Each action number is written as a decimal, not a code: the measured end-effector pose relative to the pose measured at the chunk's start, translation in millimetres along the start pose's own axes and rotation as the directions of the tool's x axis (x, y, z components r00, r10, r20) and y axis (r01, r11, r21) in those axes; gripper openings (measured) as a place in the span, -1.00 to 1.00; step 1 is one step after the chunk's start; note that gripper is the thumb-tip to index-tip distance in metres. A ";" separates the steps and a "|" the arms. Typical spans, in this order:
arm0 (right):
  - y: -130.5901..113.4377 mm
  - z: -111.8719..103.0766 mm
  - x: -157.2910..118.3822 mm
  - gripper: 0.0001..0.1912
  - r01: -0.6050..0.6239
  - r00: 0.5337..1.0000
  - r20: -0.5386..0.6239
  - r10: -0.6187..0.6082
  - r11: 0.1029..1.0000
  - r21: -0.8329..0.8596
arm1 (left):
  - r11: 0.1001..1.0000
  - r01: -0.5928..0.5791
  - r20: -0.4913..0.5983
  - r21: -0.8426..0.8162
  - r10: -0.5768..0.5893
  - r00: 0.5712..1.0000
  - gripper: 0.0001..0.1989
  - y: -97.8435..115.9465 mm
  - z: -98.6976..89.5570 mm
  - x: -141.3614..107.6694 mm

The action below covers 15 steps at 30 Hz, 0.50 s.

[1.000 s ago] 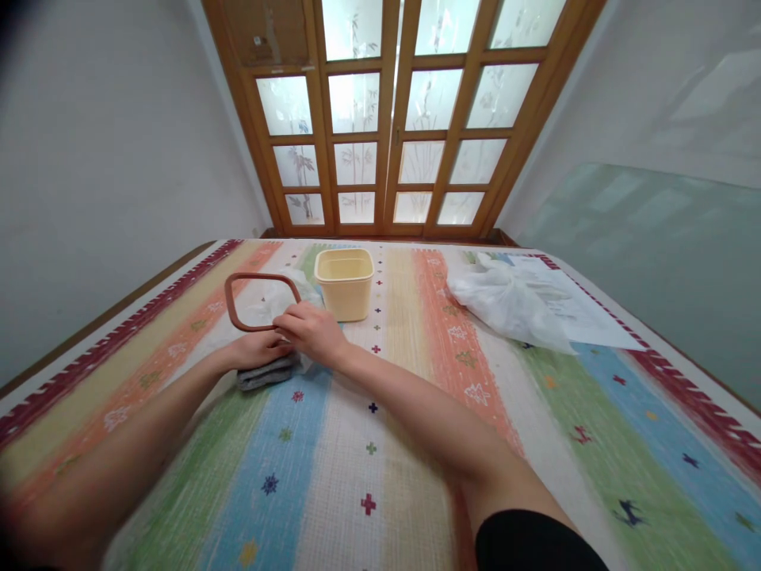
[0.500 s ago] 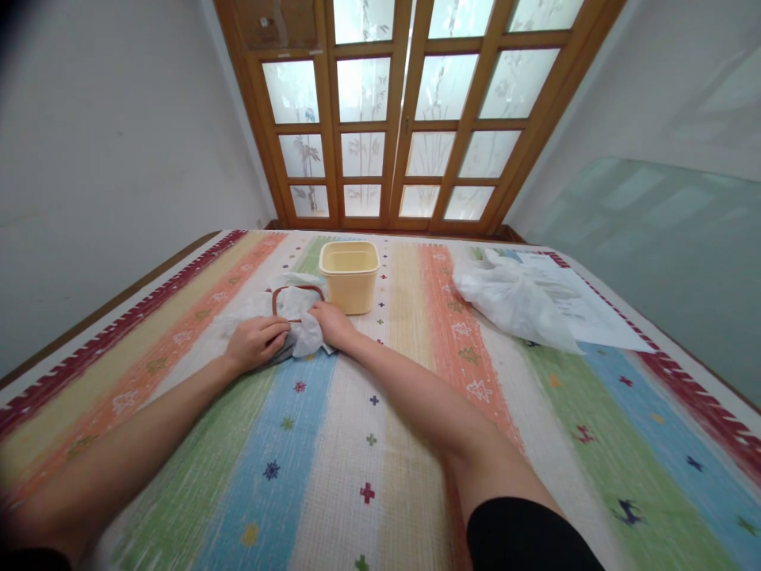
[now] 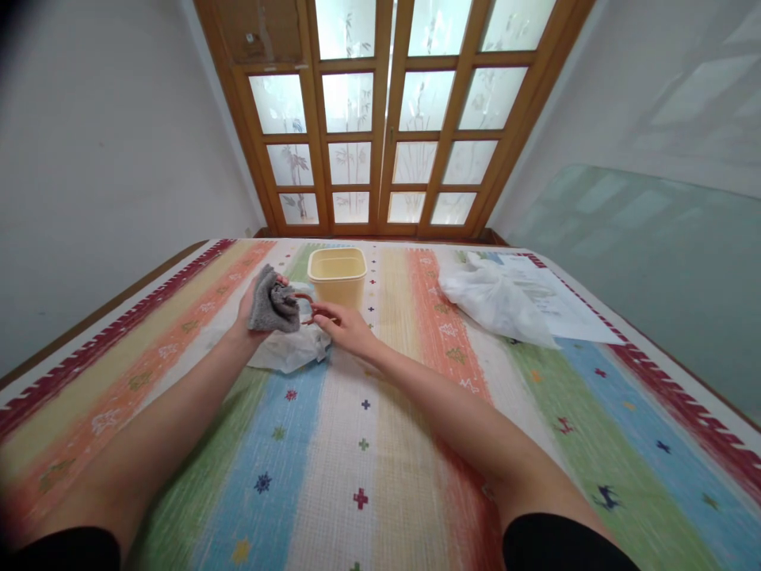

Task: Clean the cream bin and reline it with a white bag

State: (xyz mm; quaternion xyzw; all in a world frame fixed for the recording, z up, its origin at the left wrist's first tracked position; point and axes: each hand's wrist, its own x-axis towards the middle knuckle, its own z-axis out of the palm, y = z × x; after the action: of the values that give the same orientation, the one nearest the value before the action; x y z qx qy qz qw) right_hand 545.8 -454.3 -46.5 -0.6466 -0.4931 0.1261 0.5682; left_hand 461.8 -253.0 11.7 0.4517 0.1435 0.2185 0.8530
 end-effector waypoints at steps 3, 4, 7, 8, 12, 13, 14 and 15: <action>-7.8 -4.4 -7.8 -0.31 -0.039 0.999 -0.012 0.041 0.992 0.117 | 1.000 -0.009 0.069 0.028 0.007 0.998 -0.65 -27.0 24.4 -4.1; -9.4 -4.5 -10.1 -0.26 -0.049 0.998 -0.029 0.052 0.992 0.117 | 0.998 -0.030 0.087 0.059 0.024 0.996 -0.63 -35.9 31.0 -7.1; -13.9 -5.3 -16.1 -0.36 -0.091 0.986 -0.136 0.094 0.995 0.027 | 0.972 -0.158 0.146 0.176 0.133 0.980 -0.58 -54.7 45.6 -18.5; -15.3 -6.7 -17.6 -0.44 -0.100 0.979 -0.177 0.097 0.995 -0.010 | 0.947 -0.228 0.165 0.224 0.193 0.967 -0.59 -57.7 48.4 -22.0; -18.9 -22.1 -19.3 -0.67 -0.178 0.960 -0.216 0.177 0.984 0.013 | 0.766 -0.452 0.149 0.458 0.435 0.888 -0.65 -64.7 46.2 -24.4; -19.1 -28.1 -18.6 -0.65 -0.203 0.952 -0.219 0.212 0.977 0.063 | 0.731 -0.462 0.118 0.503 0.471 0.874 -0.68 -68.5 42.0 -21.1; -19.0 -34.9 -17.5 -0.62 -0.222 0.941 -0.235 0.245 0.968 0.118 | 0.712 -0.460 0.085 0.531 0.495 0.865 -0.72 -73.9 36.7 -16.4; -18.8 -42.3 -15.8 -0.60 -0.228 0.925 -0.268 0.270 0.957 0.178 | 0.689 -0.461 0.054 0.559 0.524 0.850 -0.76 -80.8 30.6 -10.7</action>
State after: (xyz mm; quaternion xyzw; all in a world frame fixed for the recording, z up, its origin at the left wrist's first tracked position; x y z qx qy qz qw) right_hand 559.5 -495.0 -23.0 -0.6729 -0.3079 0.1367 0.6586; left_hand 485.7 -320.2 -38.2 0.6872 0.1202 0.4129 0.5856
